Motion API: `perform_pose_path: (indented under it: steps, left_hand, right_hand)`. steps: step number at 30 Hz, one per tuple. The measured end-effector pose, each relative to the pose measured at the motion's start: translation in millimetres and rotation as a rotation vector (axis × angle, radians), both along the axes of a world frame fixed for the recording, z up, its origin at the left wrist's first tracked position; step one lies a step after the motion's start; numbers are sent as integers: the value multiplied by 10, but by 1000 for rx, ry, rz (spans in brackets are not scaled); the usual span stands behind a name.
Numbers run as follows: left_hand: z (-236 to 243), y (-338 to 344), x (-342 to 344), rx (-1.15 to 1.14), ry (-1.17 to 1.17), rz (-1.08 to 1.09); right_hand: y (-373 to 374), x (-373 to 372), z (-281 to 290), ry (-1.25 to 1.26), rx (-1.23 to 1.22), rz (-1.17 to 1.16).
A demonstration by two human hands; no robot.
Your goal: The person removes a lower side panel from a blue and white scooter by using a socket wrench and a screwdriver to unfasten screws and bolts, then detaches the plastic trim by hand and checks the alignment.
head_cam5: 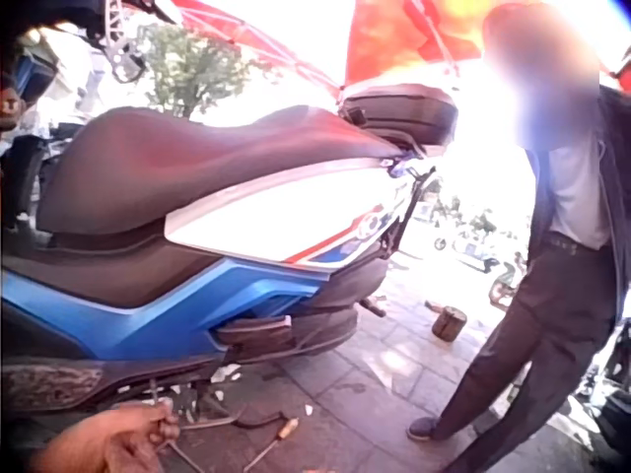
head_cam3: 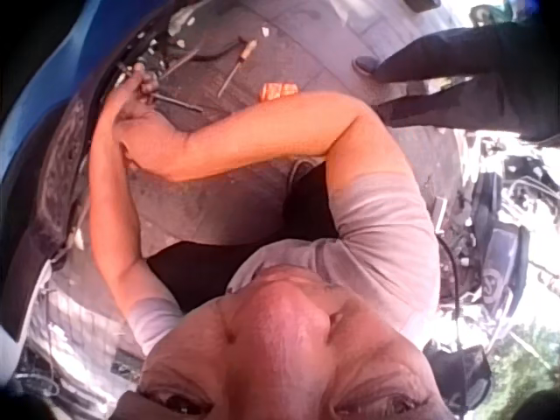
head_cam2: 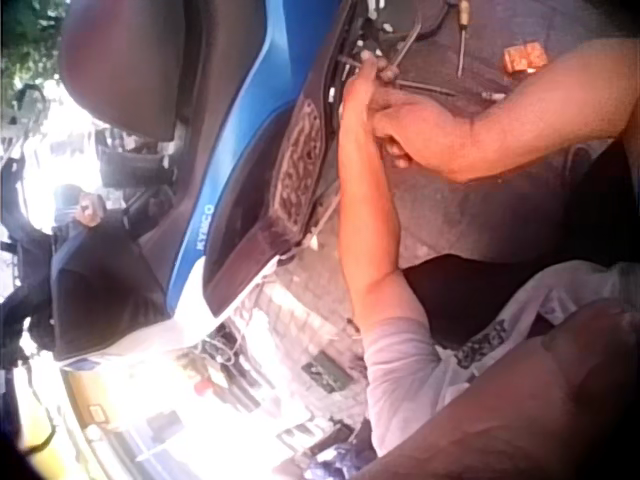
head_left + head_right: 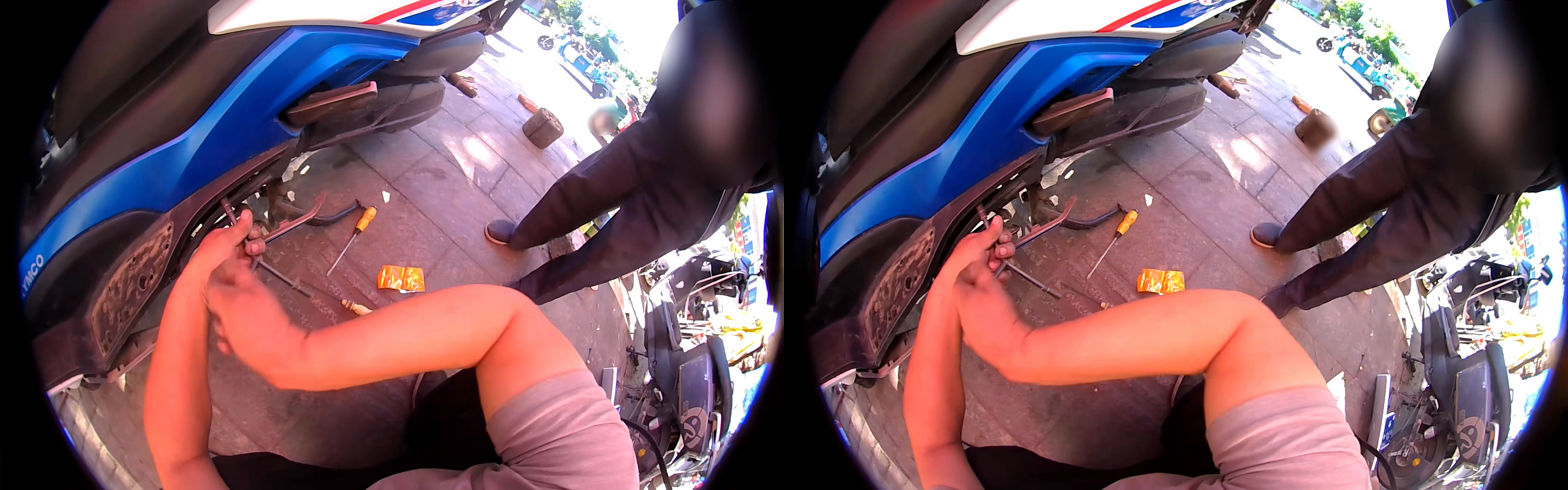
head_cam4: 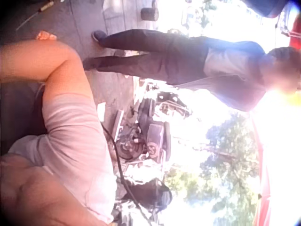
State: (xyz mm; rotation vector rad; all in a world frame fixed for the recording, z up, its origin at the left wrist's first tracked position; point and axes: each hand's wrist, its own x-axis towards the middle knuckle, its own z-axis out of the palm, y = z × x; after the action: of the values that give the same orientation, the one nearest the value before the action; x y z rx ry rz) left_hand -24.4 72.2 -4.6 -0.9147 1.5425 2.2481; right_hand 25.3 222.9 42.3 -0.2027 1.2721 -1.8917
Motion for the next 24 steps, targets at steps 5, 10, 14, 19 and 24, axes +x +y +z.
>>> perform_pose_path:
  steps: [5, 10, 14, 19, 24]
  left_hand:
    - [-16, -12, 0, 221, 91, -118]
    - [-72, 55, -59, 369, 58, -81]
    - [-137, 10, -93, 431, 116, -105]
    - [-54, 48, -38, 426, 168, -71]
    - [-65, 126, -59, 354, 152, -53]
  right_hand:
    - [-233, 366, -838, 792, -29, -139]
    - [369, -376, -1773, 1392, 353, 203]
    - [899, -1327, -1114, 1575, 636, 831]
    - [986, -1697, -250, 985, 660, 1152]
    - [1023, -1831, -127, 901, 504, 1174]
